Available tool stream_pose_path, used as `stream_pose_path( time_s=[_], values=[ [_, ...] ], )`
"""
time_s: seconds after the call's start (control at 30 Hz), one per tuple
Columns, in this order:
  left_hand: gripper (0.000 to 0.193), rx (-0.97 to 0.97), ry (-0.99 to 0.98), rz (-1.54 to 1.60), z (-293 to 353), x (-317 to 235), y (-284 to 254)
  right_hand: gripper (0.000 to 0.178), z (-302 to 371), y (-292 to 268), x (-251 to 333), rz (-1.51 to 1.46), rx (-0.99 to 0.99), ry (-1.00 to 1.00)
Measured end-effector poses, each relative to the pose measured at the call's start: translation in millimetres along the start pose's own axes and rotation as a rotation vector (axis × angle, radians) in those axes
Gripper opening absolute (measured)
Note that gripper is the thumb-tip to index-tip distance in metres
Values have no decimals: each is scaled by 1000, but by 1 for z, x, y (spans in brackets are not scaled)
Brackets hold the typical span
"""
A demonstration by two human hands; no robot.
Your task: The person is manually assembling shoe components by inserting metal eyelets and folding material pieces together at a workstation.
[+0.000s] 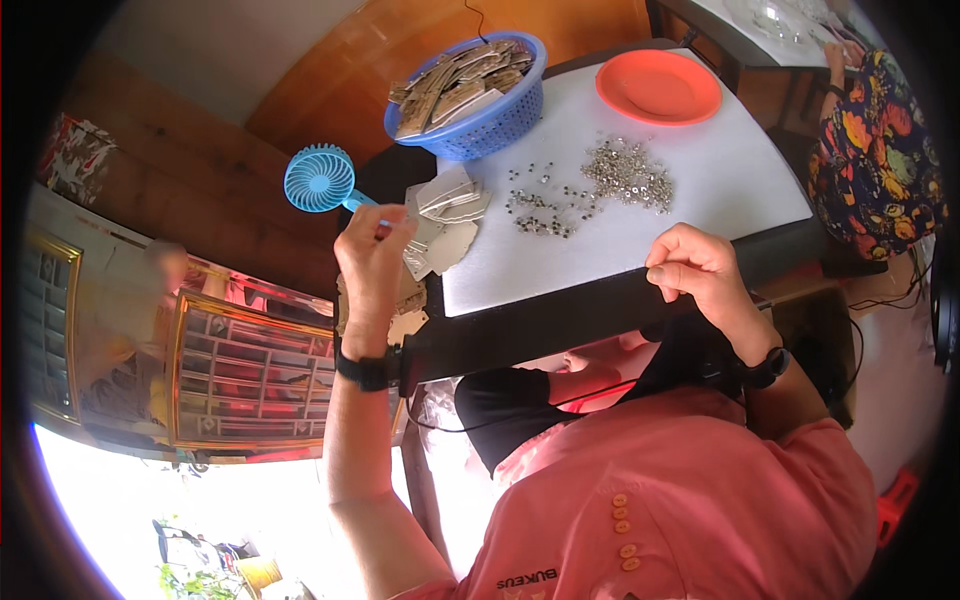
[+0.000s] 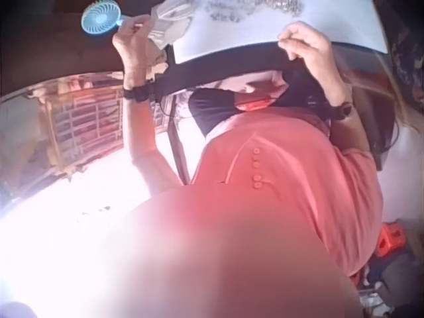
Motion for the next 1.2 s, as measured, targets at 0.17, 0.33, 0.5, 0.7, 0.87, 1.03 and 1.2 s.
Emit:
stream_pose_path(
  time_s=[0.17, 0.33, 0.5, 0.7, 0.87, 1.03, 1.2],
  values=[
    [16, -144, 209, -163, -71, -1, 16, 7, 3, 3, 3, 60, -42, -54],
    [31, -61, 37, -526, -135, 6, 45, 7, 4, 3, 1, 64, -39, -40],
    [37, 122, -105, -579, -162, 19, 54, 6, 4, -1, 2, 12, -46, -49],
    [36, 87, -272, -418, -170, 29, 53, 5, 3, -5, 4, -63, -13, -61],
    [43, -66, -468, -71, -176, 48, 35, 5, 3, -2, 4, -74, 26, -62],
    [49, -90, -522, -214, -169, 40, 38, 5, 4, -2, 2, -65, 18, -48],
    [36, -67, -452, 53, -163, 49, 37, 5, 4, 1, 3, -33, 19, -63]
  ],
)
Point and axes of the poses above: each hand's wrist, its own z-axis away from the middle knuckle, its own y-axis out of the palm, x = y × z, the point moved 8 cm from there along -z, towards the middle knuckle, and after that the axes turned 3 degrees about z, right-handed, at the moved point
